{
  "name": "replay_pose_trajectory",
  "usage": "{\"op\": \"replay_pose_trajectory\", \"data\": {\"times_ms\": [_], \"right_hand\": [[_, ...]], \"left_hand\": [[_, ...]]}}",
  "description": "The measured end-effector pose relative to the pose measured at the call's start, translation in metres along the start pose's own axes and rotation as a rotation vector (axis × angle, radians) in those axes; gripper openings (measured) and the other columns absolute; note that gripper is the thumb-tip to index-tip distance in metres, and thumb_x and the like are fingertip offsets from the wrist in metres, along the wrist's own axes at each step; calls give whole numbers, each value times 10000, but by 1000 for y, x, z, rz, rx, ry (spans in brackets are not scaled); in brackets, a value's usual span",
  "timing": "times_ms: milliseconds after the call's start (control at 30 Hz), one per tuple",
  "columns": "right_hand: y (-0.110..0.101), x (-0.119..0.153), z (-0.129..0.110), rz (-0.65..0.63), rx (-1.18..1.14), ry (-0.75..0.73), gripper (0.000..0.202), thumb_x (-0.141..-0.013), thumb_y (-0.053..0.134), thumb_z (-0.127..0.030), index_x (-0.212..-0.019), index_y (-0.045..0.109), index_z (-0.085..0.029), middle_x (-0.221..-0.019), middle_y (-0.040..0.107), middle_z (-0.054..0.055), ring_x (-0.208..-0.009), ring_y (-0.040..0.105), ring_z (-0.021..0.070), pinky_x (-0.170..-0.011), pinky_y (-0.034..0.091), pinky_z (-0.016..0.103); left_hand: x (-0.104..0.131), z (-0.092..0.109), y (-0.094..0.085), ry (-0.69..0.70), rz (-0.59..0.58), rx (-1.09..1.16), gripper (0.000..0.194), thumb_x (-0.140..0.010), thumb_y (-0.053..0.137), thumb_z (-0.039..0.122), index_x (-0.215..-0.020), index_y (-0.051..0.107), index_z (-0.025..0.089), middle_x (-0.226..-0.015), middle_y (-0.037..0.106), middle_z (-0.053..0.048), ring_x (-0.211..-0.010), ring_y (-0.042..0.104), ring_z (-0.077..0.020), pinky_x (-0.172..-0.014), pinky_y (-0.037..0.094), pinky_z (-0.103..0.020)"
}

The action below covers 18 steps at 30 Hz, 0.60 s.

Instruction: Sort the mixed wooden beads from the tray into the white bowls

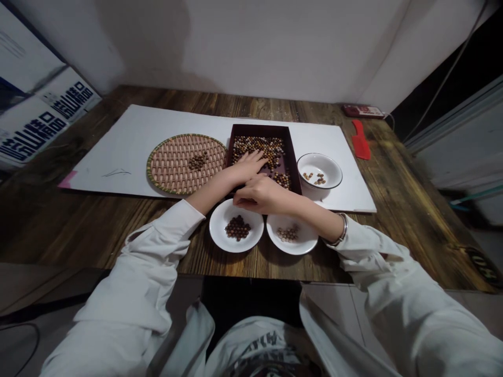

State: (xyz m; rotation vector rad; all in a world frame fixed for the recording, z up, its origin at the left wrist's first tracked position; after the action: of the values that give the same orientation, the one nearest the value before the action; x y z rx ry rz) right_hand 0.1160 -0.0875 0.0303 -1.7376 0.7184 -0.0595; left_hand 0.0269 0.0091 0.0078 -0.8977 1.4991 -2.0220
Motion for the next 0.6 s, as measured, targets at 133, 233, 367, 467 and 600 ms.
{"op": "replay_pose_trajectory", "data": {"times_ms": [133,233,367,467,600], "right_hand": [[0,0,0,10,-12,-3,153,-892,556,-132,-884,709,-131,-756,712,47,-659,559,130,-667,334,253],[1,0,1,5,-13,2,146,-890,563,-130,-888,710,-130,-770,720,48,-659,564,128,-667,338,254],[1,0,1,-1,-1,15,147,-889,568,-139,-906,714,-136,-786,725,53,-680,571,137,-695,346,267],[1,0,1,-1,7,19,144,-883,573,-140,-899,716,-137,-777,722,53,-688,570,143,-694,345,269],[1,-1,0,7,12,12,135,-875,585,-141,-884,719,-138,-762,718,51,-686,568,149,-676,341,266]], "left_hand": [[-7,-6,8,81,8,-30,591,-991,388,320,-1519,303,70,-1632,156,-167,-1529,86,-250,-1241,93,-413],[-10,-9,11,104,34,-40,583,-994,389,316,-1515,314,66,-1622,184,-174,-1524,114,-257,-1240,117,-419],[-8,-7,10,135,74,-45,547,-974,410,228,-1492,360,59,-1612,225,-173,-1514,183,-229,-1235,164,-362],[-8,-4,6,132,93,-34,509,-946,399,136,-1440,428,22,-1577,320,-186,-1489,270,-225,-1221,214,-343],[-10,-7,4,166,173,25,428,-909,449,139,-1310,577,63,-1408,561,-176,-1298,516,-238,-1148,351,-369]]}}
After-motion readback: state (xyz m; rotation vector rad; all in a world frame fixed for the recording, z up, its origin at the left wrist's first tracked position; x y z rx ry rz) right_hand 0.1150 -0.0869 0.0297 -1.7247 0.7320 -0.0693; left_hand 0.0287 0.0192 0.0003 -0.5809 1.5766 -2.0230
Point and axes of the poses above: each hand's wrist, its own x-axis away from the middle knuckle, its own y-axis out of the palm, z = x × y, the point moved 1 cm from there along -x, towards the middle knuckle
